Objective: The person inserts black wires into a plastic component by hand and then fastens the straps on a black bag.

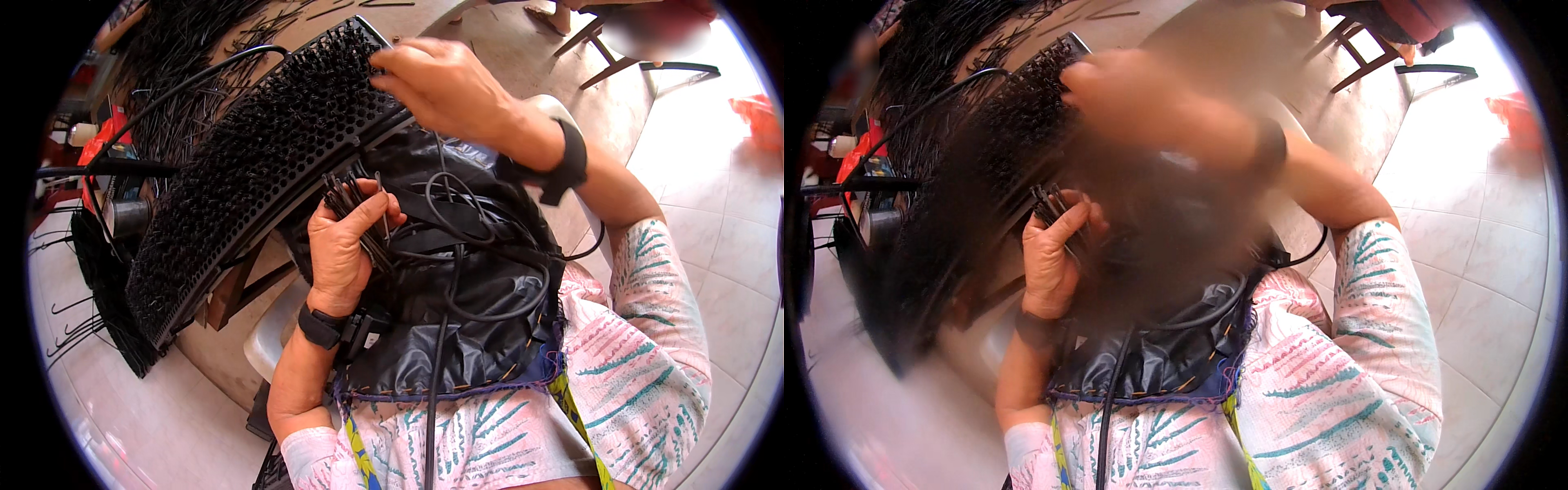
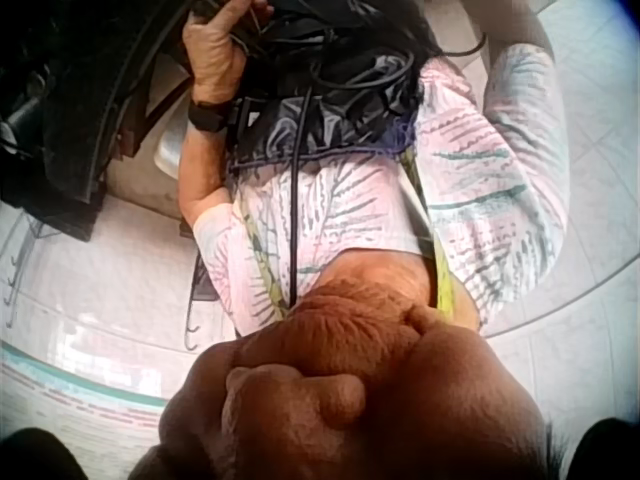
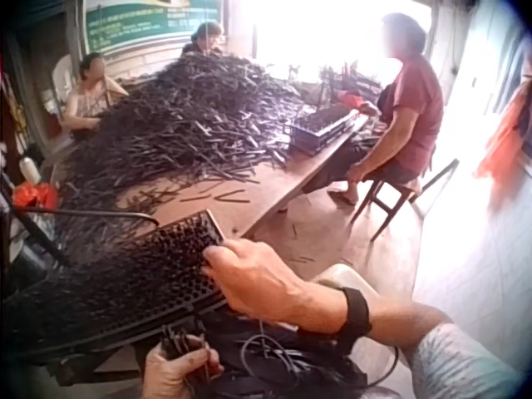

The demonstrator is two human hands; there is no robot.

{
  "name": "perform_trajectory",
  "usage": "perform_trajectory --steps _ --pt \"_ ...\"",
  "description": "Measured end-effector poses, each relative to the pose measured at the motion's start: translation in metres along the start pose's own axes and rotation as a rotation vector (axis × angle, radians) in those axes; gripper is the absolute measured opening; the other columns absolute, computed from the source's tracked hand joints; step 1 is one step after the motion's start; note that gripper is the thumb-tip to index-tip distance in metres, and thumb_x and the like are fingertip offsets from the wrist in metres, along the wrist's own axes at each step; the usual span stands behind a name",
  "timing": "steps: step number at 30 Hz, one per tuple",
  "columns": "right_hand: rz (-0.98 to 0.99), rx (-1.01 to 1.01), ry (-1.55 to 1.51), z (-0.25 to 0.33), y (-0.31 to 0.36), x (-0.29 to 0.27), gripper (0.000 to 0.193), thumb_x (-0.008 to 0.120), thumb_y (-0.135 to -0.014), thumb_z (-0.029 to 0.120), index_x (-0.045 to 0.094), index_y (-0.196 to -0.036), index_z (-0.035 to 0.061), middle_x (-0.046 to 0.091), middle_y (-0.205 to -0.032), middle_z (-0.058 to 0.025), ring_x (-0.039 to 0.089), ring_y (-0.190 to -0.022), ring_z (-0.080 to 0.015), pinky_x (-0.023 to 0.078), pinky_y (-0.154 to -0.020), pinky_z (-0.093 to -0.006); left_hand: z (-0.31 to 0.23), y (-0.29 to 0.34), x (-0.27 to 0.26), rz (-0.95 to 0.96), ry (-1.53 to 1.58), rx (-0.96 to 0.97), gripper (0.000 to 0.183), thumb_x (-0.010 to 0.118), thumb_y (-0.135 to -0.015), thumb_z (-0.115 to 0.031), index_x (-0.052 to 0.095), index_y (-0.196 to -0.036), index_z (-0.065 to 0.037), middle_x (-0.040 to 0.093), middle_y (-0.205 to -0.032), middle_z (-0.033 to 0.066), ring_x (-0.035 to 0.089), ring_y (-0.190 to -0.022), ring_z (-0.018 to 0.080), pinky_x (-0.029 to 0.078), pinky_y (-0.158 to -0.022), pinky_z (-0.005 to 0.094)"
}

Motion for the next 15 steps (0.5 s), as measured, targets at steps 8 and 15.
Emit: perform_trajectory --steps 8,15 --pt "0.107 0.356 -0.664 0.018 0.048 0.041 0.01 0.063 -0.073 0.003 0.057 -0.079 -0.002 0.058 -0.064 -0.0074 0.059 -0.06 -0.0116 0.045 -0.053 -0.0235 -0.007 0.002 0.007 0.001 -0.097 0.077 0.012 0.061 -0.075 0.0 0.057 -0.086 0.0 0.06 -0.071 0.0079 0.058 -0.064 0.0157 0.049 -0.062 0.0264" --pt "-0.097 0.388 -0.456 -0.008 0.037 -0.003 0.007 0.063 -0.073 0.001 0.06 -0.079 -0.0002 0.059 -0.068 -0.0034 0.053 -0.061 -0.0048 0.043 -0.053 -0.0187 0.001 0.004 0.009 0.084 -0.021 -0.019 0.013 0.055 -0.08 -0.005 0.056 -0.091 0.001 0.06 -0.079 0.0109 0.059 -0.07 0.019 0.051 -0.068 0.0313"
Point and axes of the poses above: each hand's wrist, its own y-axis away from the middle knuckle, its own x-axis out of the palm, z = x × y, the point moved 9 cm from there along -y, towards the middle knuckle
